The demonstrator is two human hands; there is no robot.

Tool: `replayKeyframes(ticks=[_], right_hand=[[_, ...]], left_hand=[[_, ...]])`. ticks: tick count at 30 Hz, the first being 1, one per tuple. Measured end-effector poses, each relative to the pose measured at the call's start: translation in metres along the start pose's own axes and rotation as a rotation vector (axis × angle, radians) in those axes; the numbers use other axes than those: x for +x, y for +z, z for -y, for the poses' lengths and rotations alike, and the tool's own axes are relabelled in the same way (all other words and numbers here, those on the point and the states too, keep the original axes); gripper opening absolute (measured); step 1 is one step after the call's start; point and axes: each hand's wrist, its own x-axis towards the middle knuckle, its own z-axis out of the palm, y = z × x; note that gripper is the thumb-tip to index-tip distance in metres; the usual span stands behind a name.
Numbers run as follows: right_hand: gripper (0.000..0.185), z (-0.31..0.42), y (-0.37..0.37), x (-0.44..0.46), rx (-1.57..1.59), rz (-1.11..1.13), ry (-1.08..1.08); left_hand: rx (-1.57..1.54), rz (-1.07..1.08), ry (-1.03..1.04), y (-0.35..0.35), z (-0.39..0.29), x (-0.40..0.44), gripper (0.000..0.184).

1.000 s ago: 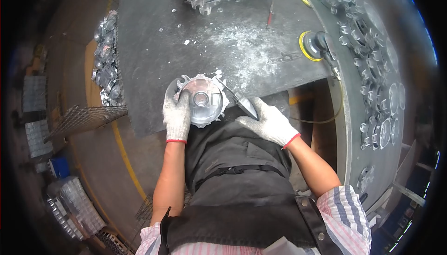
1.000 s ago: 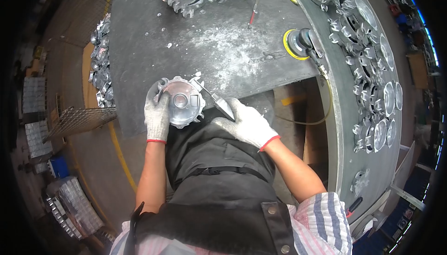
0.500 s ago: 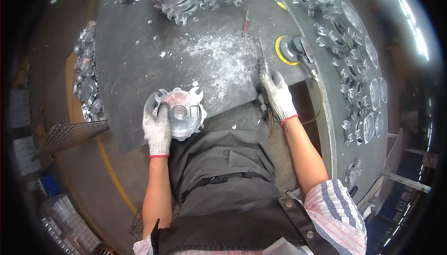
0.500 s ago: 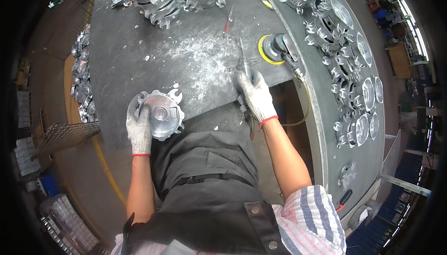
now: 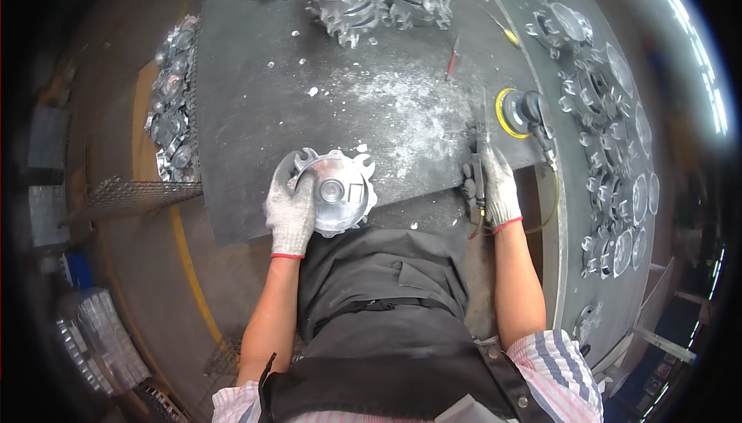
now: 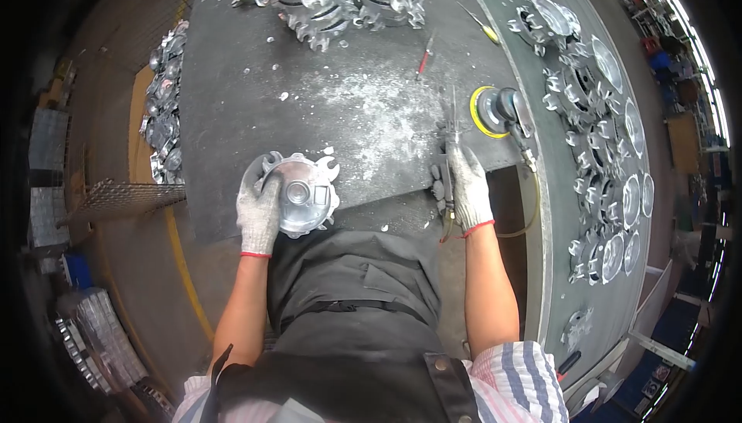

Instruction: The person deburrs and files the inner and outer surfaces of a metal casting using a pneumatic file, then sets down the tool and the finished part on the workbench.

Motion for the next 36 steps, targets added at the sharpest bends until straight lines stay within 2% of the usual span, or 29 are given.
replayKeyframes(ticks=[2, 6, 13, 16, 21, 23, 25, 26, 29, 36], right_hand=[[0.029, -0.002, 0.000, 0.004, 0.013, -0.020, -0.001], [0.030, -0.002, -0.004, 0.003, 0.002, 0.011, 0.023], [0.032, -0.001, -0.004, 0.003, -0.020, 0.002, 0.020], [0.030, -0.001, -0.003, 0.003, -0.009, 0.014, 0.031], [0.028, 0.006, 0.002, -0.005, -0.046, 0.012, 0.026], [0.031, 0.001, -0.005, 0.001, -0.011, 0.025, 0.025], [0.033, -0.007, -0.009, 0.006, 0.039, -0.003, 0.012], [0.056, -0.012, -0.013, 0.012, -0.017, 0.011, -0.016], [0.067, -0.016, -0.015, 0.015, 0.044, 0.027, 0.003], [0.046, -0.006, -0.015, 0.008, 0.067, 0.091, 0.039]], left_hand=[[-0.028, 0.028, 0.001, 0.002, -0.015, -0.005, 0.043], [0.191, 0.001, 0.062, -0.001, -0.019, -0.004, 0.041], [0.010, 0.013, 0.046, 0.001, -0.001, 0.001, 0.043], [0.084, 0.011, 0.052, -0.001, -0.002, 0.001, 0.043], [0.038, -0.028, 0.012, 0.001, -0.003, -0.003, 0.041], [0.075, -0.026, 0.018, 0.000, -0.005, -0.001, 0.041], [-0.021, -0.001, 0.011, 0.003, -0.015, -0.005, 0.043], [-0.069, 0.011, -0.002, 0.002, -0.013, -0.004, 0.044], [-0.149, 0.041, 0.023, 0.004, -0.016, -0.005, 0.042], [-0.079, 0.048, 0.035, 0.003, -0.023, -0.005, 0.040]])
